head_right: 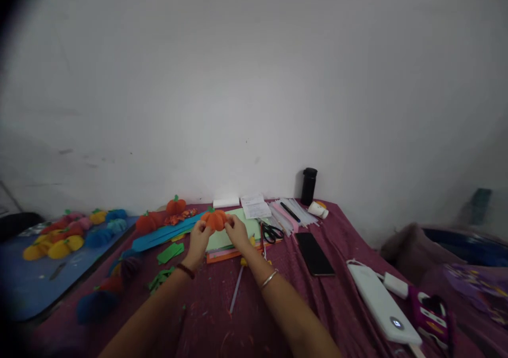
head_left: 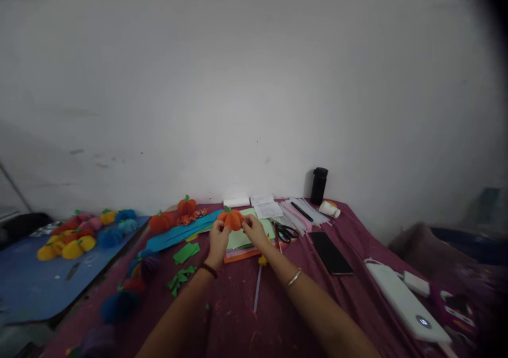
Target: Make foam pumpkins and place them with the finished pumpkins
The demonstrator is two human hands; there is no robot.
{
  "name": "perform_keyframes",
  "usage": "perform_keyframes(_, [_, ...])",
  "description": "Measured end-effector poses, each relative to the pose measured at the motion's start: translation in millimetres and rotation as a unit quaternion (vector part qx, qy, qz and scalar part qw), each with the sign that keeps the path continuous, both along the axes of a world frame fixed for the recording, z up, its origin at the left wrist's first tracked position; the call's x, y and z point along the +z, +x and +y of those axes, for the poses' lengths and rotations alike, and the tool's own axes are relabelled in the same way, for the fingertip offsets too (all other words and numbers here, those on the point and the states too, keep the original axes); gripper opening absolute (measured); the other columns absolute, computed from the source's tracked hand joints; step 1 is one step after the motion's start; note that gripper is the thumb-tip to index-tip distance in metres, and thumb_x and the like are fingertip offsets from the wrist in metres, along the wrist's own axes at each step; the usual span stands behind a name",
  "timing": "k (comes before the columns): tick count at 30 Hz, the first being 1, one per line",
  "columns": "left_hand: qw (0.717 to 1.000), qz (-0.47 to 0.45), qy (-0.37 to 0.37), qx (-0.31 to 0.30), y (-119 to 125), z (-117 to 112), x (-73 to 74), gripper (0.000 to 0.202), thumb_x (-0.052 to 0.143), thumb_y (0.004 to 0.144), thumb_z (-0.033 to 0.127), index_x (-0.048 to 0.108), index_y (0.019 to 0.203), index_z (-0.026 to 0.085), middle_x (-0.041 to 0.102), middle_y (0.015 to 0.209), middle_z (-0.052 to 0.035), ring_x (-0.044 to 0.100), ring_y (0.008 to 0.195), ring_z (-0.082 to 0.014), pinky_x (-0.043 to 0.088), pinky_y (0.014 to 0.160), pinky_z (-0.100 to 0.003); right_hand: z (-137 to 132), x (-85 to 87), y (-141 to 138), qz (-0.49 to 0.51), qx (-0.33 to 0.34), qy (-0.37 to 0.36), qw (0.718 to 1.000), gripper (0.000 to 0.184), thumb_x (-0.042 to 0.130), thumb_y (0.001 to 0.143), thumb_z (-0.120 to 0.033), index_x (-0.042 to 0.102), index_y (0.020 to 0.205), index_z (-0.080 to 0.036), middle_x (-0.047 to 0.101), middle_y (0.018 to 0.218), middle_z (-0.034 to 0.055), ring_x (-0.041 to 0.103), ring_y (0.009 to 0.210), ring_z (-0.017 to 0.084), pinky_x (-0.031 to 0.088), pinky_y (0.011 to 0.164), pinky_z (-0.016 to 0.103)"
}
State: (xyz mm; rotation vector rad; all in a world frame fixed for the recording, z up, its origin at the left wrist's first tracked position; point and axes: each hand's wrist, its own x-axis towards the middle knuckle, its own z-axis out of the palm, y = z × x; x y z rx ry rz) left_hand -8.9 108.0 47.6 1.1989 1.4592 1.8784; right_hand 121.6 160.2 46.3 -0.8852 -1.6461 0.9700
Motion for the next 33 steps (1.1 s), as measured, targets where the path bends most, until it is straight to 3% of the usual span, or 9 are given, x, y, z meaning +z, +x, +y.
perform_keyframes(7, [1.000,0.024,0.019,0.002,-10.0,-37.5,-10.3,0.025,0.067,0.066,0.040,0.053,0.068,0.019,0.053,0.067,0.0024,0.050,0.063,-0.0132,0.043,0.062,-0.025,-28.7,-10.3,7.3,0.018,0.031,0.032,0.999,0.016,0.057,0.074,-0.025,0.059,0.090,-0.022,0.053,0.070,-0.0038,0.050,0.065,0.015,0.041,0.065,0.027])
perform_keyframes(11, [1.000,0.024,0.015,0.012,-12.2,-40.8,-20.6,0.027,0.066,0.068,0.045,0.062,0.072,0.018,0.061,0.072,-0.0014,0.055,0.069,-0.0179,0.045,0.066,-0.029,-34.1,-21.4,13.5,0.028,0.042,0.038,0.998,0.017,0.055,0.078,-0.026,0.060,0.094,-0.023,0.057,0.076,-0.0007,0.054,0.069,0.017,0.042,0.066,0.029])
perform_keyframes(17, [1.000,0.012,-0.009,0.010,-18.2,-38.8,-41.8,0.029,0.063,0.075,0.046,0.065,0.077,0.017,0.063,0.074,-0.0019,0.056,0.072,-0.0181,0.045,0.068,-0.028,-36.9,-43.3,11.3,-0.029,-0.004,0.024,0.999,0.020,0.053,0.077,-0.019,0.060,0.095,-0.022,0.062,0.082,0.0022,0.057,0.072,0.018,0.044,0.068,0.031])
perform_keyframes(21, [1.000,0.006,-0.025,0.006,-17.3,-46.3,-46.2,0.027,0.060,0.080,0.044,0.064,0.082,0.018,0.063,0.078,-0.0014,0.055,0.074,-0.0170,0.045,0.070,-0.027,-51.7,-39.0,16.6,-0.068,-0.019,0.048,0.996,0.015,0.054,0.079,-0.019,0.059,0.093,-0.022,0.063,0.088,0.0034,0.059,0.081,0.019,0.044,0.074,0.032])
perform_keyframes(26, [0.999,-0.011,-0.049,-0.001,-13.8,-50.6,-48.1,0.024,0.061,0.080,0.040,0.065,0.083,0.017,0.063,0.078,-0.0012,0.055,0.074,-0.0162,0.045,0.070,-0.027,-68.0,-25.1,22.8,-0.082,0.009,0.054,0.995,0.015,0.057,0.084,-0.025,0.057,0.099,-0.022,0.064,0.091,0.0034,0.060,0.082,0.017,0.045,0.075,0.029])
perform_keyframes(33, [0.998,-0.054,-0.026,-0.005,-13.2,-48.6,-50.9,0.023,0.064,0.077,0.038,0.064,0.080,0.016,0.062,0.077,0.0000,0.055,0.072,-0.0132,0.045,0.069,-0.024,-69.0,-25.2,22.9,-0.151,-0.004,0.085,0.985,0.013,0.055,0.084,-0.021,0.058,0.097,-0.019,0.065,0.090,0.0048,0.061,0.082,0.017,0.046,0.074,0.029])
